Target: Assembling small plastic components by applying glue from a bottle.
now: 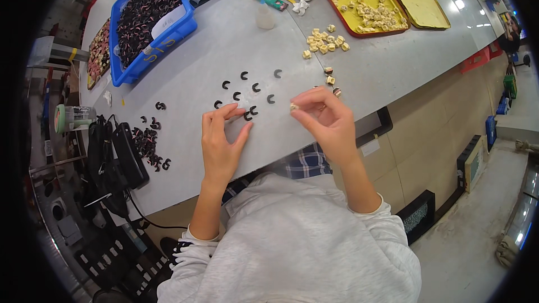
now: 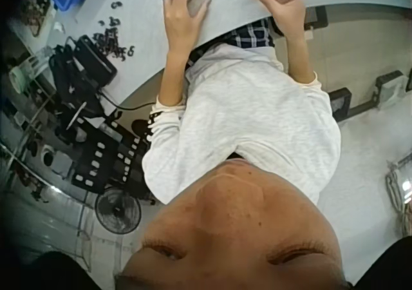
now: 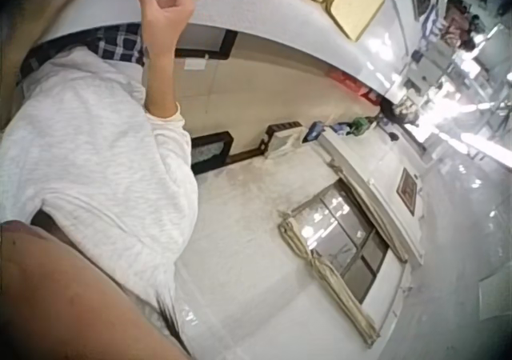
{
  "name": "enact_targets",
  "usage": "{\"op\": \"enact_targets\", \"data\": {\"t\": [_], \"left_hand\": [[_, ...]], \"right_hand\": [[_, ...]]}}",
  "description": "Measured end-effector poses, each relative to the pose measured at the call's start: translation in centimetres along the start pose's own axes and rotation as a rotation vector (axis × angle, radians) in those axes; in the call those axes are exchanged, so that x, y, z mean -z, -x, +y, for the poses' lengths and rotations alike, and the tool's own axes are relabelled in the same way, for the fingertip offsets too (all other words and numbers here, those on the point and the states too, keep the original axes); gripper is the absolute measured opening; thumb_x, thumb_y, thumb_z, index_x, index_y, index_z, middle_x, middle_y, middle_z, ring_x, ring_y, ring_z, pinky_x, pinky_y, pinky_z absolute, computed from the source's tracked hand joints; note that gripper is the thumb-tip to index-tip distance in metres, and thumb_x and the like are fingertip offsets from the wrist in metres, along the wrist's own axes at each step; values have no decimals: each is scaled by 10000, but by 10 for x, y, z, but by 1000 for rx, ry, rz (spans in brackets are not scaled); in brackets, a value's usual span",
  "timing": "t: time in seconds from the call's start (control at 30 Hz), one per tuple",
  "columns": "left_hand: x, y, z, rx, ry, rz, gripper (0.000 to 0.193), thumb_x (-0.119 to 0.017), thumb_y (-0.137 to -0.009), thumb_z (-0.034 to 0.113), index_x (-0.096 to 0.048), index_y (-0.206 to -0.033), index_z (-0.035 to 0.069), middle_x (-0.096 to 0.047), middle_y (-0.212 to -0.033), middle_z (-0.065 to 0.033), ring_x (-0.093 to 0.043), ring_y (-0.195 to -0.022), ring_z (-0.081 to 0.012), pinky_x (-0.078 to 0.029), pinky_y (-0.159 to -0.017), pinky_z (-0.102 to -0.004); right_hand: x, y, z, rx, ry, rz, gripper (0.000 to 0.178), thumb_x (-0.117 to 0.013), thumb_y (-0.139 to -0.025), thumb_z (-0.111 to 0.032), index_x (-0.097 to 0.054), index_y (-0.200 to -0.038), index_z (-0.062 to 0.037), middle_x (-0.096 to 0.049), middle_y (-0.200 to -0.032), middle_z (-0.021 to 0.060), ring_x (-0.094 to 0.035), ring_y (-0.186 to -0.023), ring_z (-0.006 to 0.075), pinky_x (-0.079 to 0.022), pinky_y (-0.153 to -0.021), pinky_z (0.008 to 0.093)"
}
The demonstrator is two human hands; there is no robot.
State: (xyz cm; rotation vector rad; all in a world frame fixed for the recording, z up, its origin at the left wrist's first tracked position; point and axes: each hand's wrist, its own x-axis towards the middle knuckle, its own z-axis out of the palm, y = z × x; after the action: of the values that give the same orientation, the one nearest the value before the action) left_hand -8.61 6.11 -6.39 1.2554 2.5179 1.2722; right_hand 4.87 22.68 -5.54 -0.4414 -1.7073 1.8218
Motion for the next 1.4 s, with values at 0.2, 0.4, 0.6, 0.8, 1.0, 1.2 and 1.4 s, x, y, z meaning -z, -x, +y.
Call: {"op": "enact_targets", "data": {"t": [0.2, 0.4, 0.6, 0.8, 1.0, 1.2, 1.4], "left_hand": [[-3, -1, -3, -16, 33, 23, 426, -732, -712, -9, -576, -1106, 38, -674, -923, -52, -549, -903, -221, -464, -789, -341], [-2, 4, -1, -67, 81, 62, 474, -753, -698, 2, -530, -1112, 55, -670, -908, -49, -553, -899, -214, -466, -782, -337], [0, 14, -8, -246, 317, 119, 606, -779, -650, -46, -405, -1106, 91, -679, -902, -78, -534, -864, -199, -437, -755, -329], [0, 15, -9, -308, 439, 135, 658, -781, -622, -76, -359, -1088, 119, -684, -888, -90, -517, -829, -192, -430, -744, -327], [1, 15, -11, -353, 480, 121, 669, -790, -613, -71, -349, -1076, 127, -689, -878, -91, -512, -815, -195, -430, -734, -322], [4, 18, -11, -326, 509, 94, 645, -798, -621, -57, -311, -999, 135, -697, -863, -101, -505, -794, -193, -420, -723, -309], [7, 19, -10, -308, 571, 61, 654, -828, -620, -33, -277, -926, 145, -701, -845, -107, -506, -786, -197, -414, -714, -300]], "right_hand": [[-14, 5, 6, -72, -102, -78, 202, -626, -810, 124, -599, -992, 40, -605, -1014, 129, -596, -941, 152, -497, -829, 263], [-27, 9, -1, -192, -87, -109, 181, -654, -815, 87, -607, -987, 59, -651, -992, 150, -637, -926, 171, -519, -833, 285], [-35, 7, -9, -416, -218, -124, 140, -699, -810, 5, -650, -938, 36, -688, -944, 113, -653, -896, 151, -515, -830, 282], [-33, 7, -10, -503, -271, -189, 135, -704, -809, -12, -660, -930, 31, -695, -934, 112, -655, -889, 151, -511, -828, 284], [-29, 4, -5, -572, -346, -277, 129, -690, -830, -44, -652, -932, 26, -691, -930, 112, -652, -897, 155, -507, -829, 288], [-33, 4, -3, -640, -547, -361, 97, -647, -854, -19, -566, -903, 5, -675, -960, 162, -660, -936, 255, -530, -838, 370], [-36, 11, 9, -676, -839, -399, 206, -639, -824, 18, -498, -967, -28, -649, -962, 152, -638, -992, 274, -502, -858, 394]]}}
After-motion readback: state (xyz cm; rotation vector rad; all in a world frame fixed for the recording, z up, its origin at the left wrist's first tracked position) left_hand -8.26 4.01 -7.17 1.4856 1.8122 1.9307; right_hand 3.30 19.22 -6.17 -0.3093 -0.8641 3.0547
